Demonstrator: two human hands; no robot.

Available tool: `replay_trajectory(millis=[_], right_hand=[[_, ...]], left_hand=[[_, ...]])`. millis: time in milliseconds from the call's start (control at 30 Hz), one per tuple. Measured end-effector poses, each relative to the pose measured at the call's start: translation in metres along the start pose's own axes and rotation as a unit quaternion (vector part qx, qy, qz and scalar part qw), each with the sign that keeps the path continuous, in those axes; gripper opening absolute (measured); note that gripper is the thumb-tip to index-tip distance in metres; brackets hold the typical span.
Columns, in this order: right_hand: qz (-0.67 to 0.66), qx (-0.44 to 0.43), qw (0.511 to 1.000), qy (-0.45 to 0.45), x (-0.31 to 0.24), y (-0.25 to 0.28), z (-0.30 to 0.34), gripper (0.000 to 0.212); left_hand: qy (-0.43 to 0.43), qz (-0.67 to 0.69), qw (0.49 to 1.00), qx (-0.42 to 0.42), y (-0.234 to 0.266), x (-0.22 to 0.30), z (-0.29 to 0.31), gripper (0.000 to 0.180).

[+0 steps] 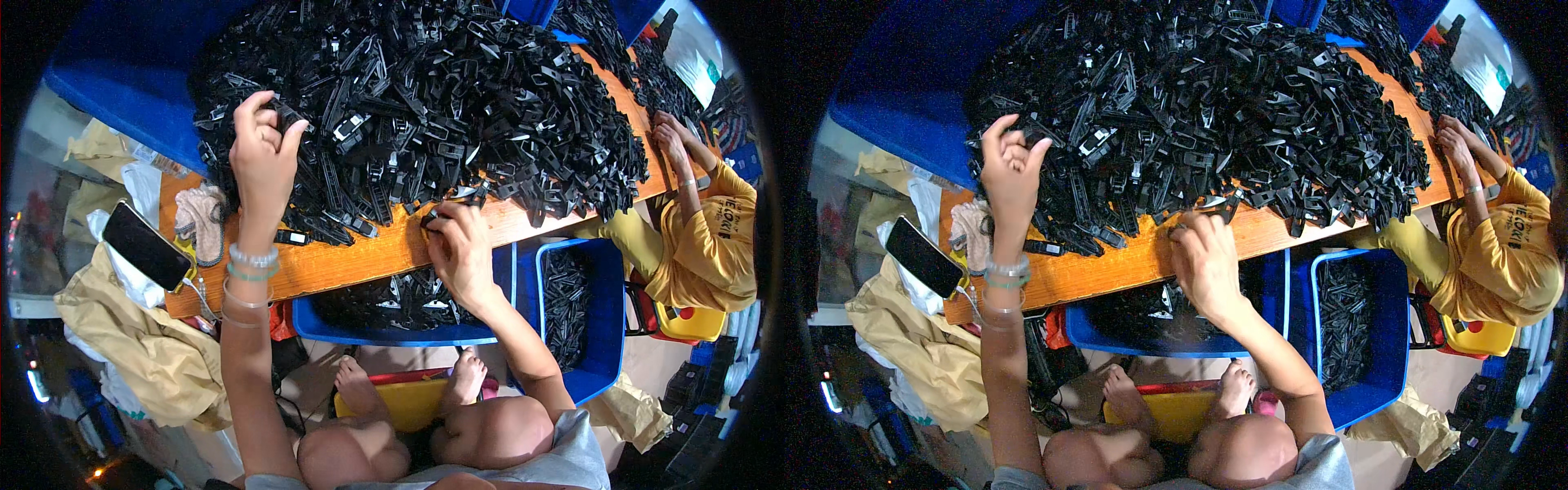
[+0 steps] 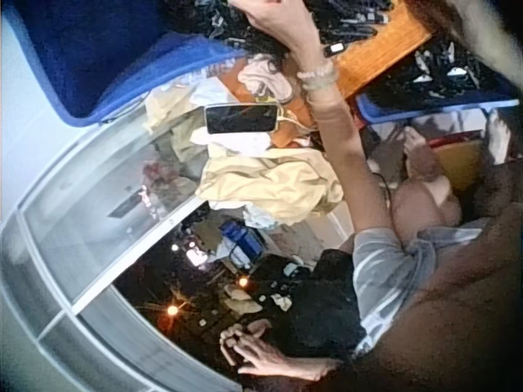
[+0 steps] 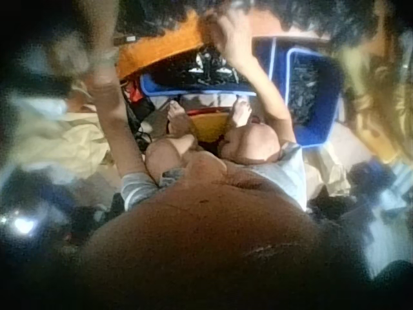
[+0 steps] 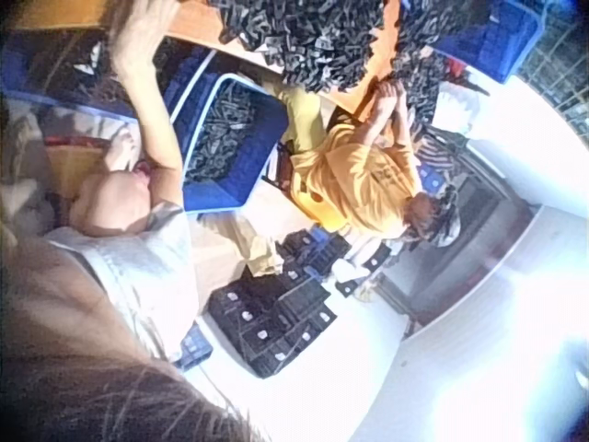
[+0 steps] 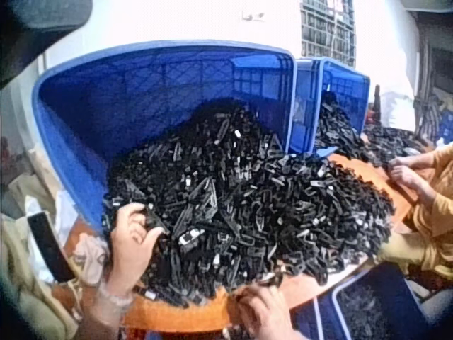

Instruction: The person assembles plastic components by fitting clips onto plastic parts by hand and sorting through the pile of pieces on the table.

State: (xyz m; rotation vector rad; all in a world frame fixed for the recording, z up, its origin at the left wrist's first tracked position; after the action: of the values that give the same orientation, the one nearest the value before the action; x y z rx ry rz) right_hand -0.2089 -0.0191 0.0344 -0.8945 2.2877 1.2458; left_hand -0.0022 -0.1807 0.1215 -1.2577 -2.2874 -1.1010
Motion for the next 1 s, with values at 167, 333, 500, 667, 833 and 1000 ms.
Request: replay_trajectory(millis=[167, 333, 500, 667, 833, 1000], right_hand=[[0.045, -0.055, 0.997, 0.002, -0.002, -0.01, 0.009, 0.02], [-0.047, 0.036, 0.998, 0.024, -0.012, 0.006, 0.004, 0.024], [-0.265, 0.032, 0.941, -0.208, 0.006, -0.004, 0.013, 0.032], [-0.271, -0.085, 0.952, -0.114, -0.014, -0.015, 0.01, 0.033], [-0.215, -0.086, 0.965, -0.121, 0.0, -0.006, 0.02, 0.028], [-0.203, -0.136, 0.96, -0.136, 0.007, 0.001, 0.023, 0.031]], left_hand=[[0.043, 0.128, 0.961, -0.241, -0.011, 0.039, 0.099, 0.024], [0.027, 0.116, 0.958, -0.259, -0.022, 0.039, 0.153, 0.022], [-0.033, 0.025, 0.976, -0.215, -0.018, 0.042, 0.158, 0.025], [-0.028, 0.028, 0.976, -0.214, -0.02, 0.037, 0.158, 0.024], [-0.025, 0.033, 0.975, -0.219, -0.024, 0.035, 0.161, 0.024], [-0.01, 0.042, 0.972, -0.23, -0.022, 0.034, 0.162, 0.023]])
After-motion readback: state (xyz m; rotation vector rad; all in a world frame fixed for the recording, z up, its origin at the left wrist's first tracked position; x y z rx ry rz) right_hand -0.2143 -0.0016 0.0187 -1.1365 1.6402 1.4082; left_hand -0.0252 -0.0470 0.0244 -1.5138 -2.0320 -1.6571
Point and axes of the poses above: each hand's wrist, its own z-axis away from the middle knuckle, its own y-axis out of the back of the hand, x = y × z, the point moved 7 cm from there along -z, towards the middle knuckle, and after that the axes turned 8 degrees about -z, right-handed, at the moved point
